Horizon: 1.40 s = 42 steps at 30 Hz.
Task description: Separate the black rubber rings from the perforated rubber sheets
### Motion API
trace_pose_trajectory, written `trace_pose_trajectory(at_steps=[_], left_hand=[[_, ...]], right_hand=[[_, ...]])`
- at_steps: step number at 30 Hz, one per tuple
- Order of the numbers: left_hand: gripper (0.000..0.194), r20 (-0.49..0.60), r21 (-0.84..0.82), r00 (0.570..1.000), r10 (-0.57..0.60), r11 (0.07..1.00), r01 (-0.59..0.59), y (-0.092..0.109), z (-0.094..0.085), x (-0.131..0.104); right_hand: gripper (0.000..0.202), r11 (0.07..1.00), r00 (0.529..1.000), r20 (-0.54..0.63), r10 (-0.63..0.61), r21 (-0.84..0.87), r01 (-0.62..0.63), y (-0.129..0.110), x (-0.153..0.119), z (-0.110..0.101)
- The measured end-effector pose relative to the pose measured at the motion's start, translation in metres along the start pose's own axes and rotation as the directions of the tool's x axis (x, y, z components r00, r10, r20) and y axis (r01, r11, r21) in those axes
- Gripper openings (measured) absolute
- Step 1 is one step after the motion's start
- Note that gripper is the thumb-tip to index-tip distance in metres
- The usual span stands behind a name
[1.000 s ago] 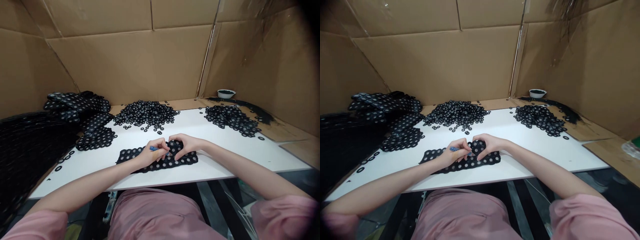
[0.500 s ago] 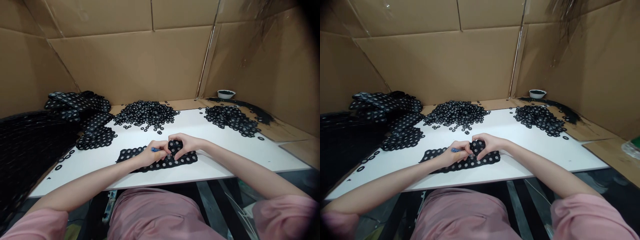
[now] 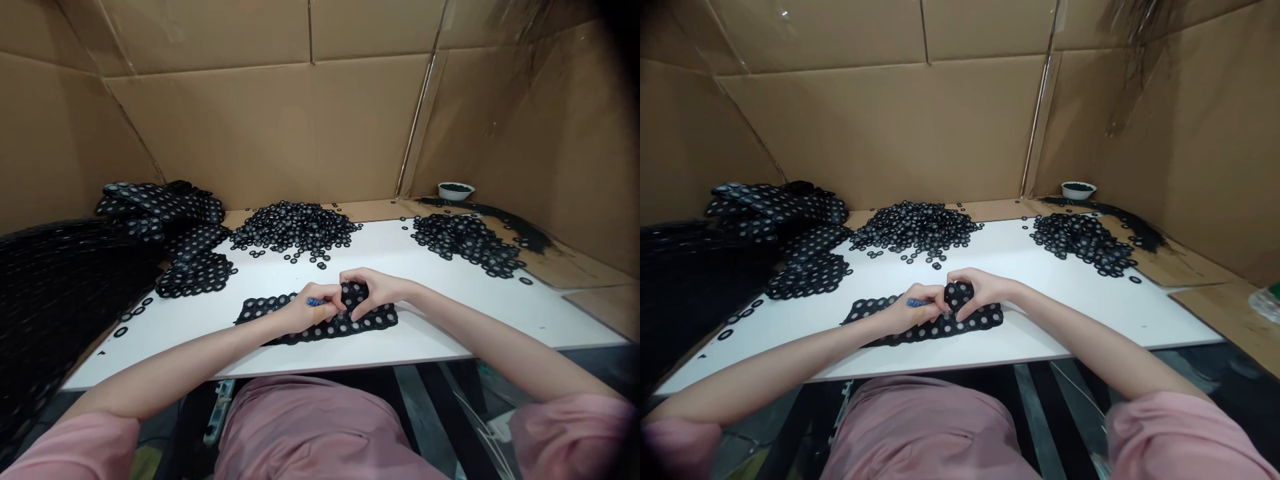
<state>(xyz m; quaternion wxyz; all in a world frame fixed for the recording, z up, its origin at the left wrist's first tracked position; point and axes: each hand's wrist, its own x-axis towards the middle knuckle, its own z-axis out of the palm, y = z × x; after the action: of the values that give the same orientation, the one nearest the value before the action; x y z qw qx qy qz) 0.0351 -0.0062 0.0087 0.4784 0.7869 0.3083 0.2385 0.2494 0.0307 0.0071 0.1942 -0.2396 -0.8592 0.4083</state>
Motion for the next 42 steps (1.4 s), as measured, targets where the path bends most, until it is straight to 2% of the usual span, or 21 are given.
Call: trace_pose_trajectory(at_steps=[6,10,16,19,25,32,34,37,42], left_hand=[[0.011,0.054,0.085,0.996,0.071,0.994,-0.075,0.002,0.001,-0.002],[0.013,0.045,0.130,0.993,0.110,0.985,-0.116,0.003,-0.002,0.002],[0.013,-0.115,0.104,0.986,0.119,0.989,-0.107,-0.002,-0.012,0.017],[0.012,-0.115,0.083,0.989,0.091,0.993,-0.082,-0.006,-0.013,0.020],[0.010,-0.003,-0.007,0.998,0.069,0.998,-0.069,-0.015,-0.017,0.025],[0.010,-0.001,0.049,0.996,0.085,0.995,-0.084,-0.011,-0.017,0.022],[0.010,-0.031,0.013,0.996,0.083,0.997,-0.082,-0.011,-0.016,0.022],[0.010,-0.105,-0.142,0.993,0.048,0.988,-0.063,-0.016,-0.015,0.023],[0.015,-0.160,-0.332,0.987,-0.004,0.942,-0.050,-0.021,-0.013,0.023]], right_hand=[[0.042,1.000,1.000,-0.012,-0.013,-0.021,0.012,-0.001,0.000,0.001],[0.042,0.999,1.000,-0.024,-0.013,-0.046,0.012,-0.002,0.001,-0.001],[0.042,0.993,0.972,-0.233,0.021,-0.104,-0.047,0.006,0.008,-0.010],[0.041,0.995,0.978,-0.207,0.019,-0.087,-0.038,0.012,0.009,-0.011],[0.039,0.997,0.986,-0.165,-0.007,-0.080,-0.007,0.015,0.009,-0.010],[0.047,0.992,0.988,-0.152,0.013,-0.121,-0.032,0.011,0.006,-0.011],[0.058,0.985,0.986,-0.156,0.058,-0.150,-0.082,0.008,0.004,-0.011],[0.072,0.977,0.983,-0.154,0.102,-0.170,-0.128,0.005,0.002,-0.009],[0.071,0.985,0.983,-0.157,0.093,-0.131,-0.114,0.001,0.001,-0.004]])
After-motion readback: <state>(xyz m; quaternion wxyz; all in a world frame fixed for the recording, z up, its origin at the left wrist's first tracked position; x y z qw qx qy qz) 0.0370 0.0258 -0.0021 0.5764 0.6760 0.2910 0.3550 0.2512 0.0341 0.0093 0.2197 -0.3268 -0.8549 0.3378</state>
